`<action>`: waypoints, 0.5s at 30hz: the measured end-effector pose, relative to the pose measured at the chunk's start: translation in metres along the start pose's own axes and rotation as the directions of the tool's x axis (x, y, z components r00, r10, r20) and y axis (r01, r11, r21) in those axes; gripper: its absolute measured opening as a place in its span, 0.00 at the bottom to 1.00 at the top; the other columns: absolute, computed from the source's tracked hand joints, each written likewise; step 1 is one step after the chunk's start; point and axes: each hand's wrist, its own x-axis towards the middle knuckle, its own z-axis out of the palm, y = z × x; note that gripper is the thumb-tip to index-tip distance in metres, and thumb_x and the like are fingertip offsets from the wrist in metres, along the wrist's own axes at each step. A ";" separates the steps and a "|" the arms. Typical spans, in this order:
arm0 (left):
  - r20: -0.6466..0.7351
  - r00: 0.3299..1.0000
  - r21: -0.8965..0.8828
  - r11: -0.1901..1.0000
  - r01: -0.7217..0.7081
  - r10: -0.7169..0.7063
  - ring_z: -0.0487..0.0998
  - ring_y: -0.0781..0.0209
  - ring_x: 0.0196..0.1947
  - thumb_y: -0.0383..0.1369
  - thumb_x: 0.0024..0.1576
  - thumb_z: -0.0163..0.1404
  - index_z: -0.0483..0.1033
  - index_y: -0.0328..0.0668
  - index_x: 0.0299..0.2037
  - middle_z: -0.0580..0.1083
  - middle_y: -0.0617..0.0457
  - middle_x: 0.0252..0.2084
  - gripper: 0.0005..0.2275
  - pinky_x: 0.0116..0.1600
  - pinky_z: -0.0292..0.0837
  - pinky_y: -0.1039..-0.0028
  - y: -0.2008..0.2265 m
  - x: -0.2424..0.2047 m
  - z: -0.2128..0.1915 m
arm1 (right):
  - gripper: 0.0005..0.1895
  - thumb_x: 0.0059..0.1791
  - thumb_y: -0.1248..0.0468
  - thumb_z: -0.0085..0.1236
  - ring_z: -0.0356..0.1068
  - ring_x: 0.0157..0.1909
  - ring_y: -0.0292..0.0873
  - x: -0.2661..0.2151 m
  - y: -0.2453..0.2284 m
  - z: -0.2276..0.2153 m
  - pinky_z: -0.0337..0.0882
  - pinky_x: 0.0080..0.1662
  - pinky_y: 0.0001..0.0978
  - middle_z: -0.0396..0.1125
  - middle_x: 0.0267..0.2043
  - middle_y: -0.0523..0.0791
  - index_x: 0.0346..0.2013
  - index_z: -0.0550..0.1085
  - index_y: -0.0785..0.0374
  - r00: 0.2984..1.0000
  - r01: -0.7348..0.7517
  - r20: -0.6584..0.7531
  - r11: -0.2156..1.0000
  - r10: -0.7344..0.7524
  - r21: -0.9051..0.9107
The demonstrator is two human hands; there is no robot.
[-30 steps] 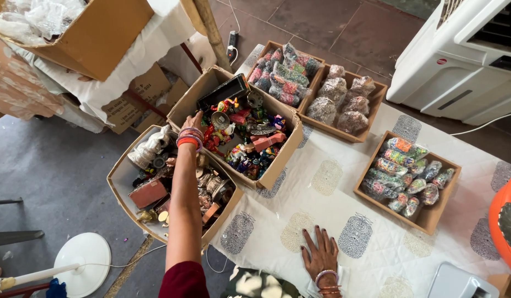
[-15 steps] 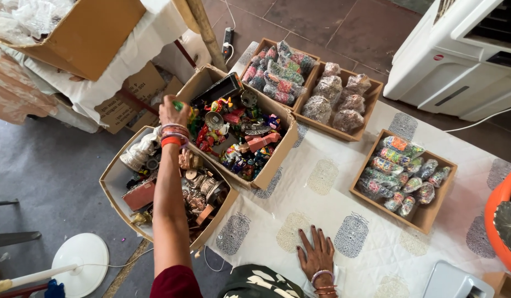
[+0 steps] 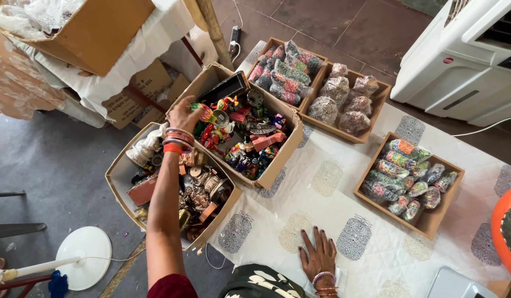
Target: Packaging small decorative figurines and trinkets into individual plastic bags.
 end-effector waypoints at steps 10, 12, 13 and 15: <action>0.416 0.909 0.643 0.699 -0.312 0.022 0.78 0.55 0.33 0.36 0.60 0.55 0.62 0.43 0.67 0.77 0.40 0.40 0.25 0.39 0.83 0.70 0.008 -0.062 0.095 | 0.33 0.51 0.45 0.42 0.41 0.76 0.48 0.001 -0.004 -0.005 0.40 0.71 0.53 0.44 0.76 0.45 0.73 0.55 0.34 0.995 -0.024 0.092 0.998 0.029 -0.058; 0.528 0.840 0.700 0.623 -0.350 -0.121 0.80 0.55 0.32 0.30 0.63 0.46 0.57 0.41 0.71 0.79 0.40 0.40 0.25 0.37 0.84 0.67 -0.002 -0.069 0.125 | 0.33 0.51 0.44 0.41 0.40 0.77 0.47 0.003 -0.006 -0.008 0.39 0.72 0.52 0.42 0.76 0.44 0.73 0.54 0.32 0.989 -0.046 0.139 0.995 0.058 -0.089; 0.526 0.842 0.698 0.626 -0.347 -0.119 0.80 0.55 0.32 0.30 0.63 0.46 0.57 0.41 0.71 0.79 0.40 0.40 0.25 0.37 0.84 0.67 -0.025 -0.066 0.142 | 0.33 0.51 0.44 0.41 0.40 0.77 0.47 0.002 -0.007 -0.010 0.39 0.72 0.52 0.42 0.76 0.44 0.73 0.54 0.32 0.989 -0.043 0.138 0.995 0.055 -0.093; 0.493 0.839 0.713 0.446 -0.541 0.229 0.81 0.49 0.32 0.28 0.57 0.52 0.53 0.35 0.71 0.69 0.20 0.51 0.31 0.33 0.80 0.68 -0.069 -0.060 0.179 | 0.33 0.52 0.44 0.40 0.39 0.77 0.47 0.001 -0.008 -0.013 0.39 0.73 0.51 0.41 0.77 0.43 0.73 0.53 0.32 0.985 -0.055 0.157 0.991 0.073 -0.119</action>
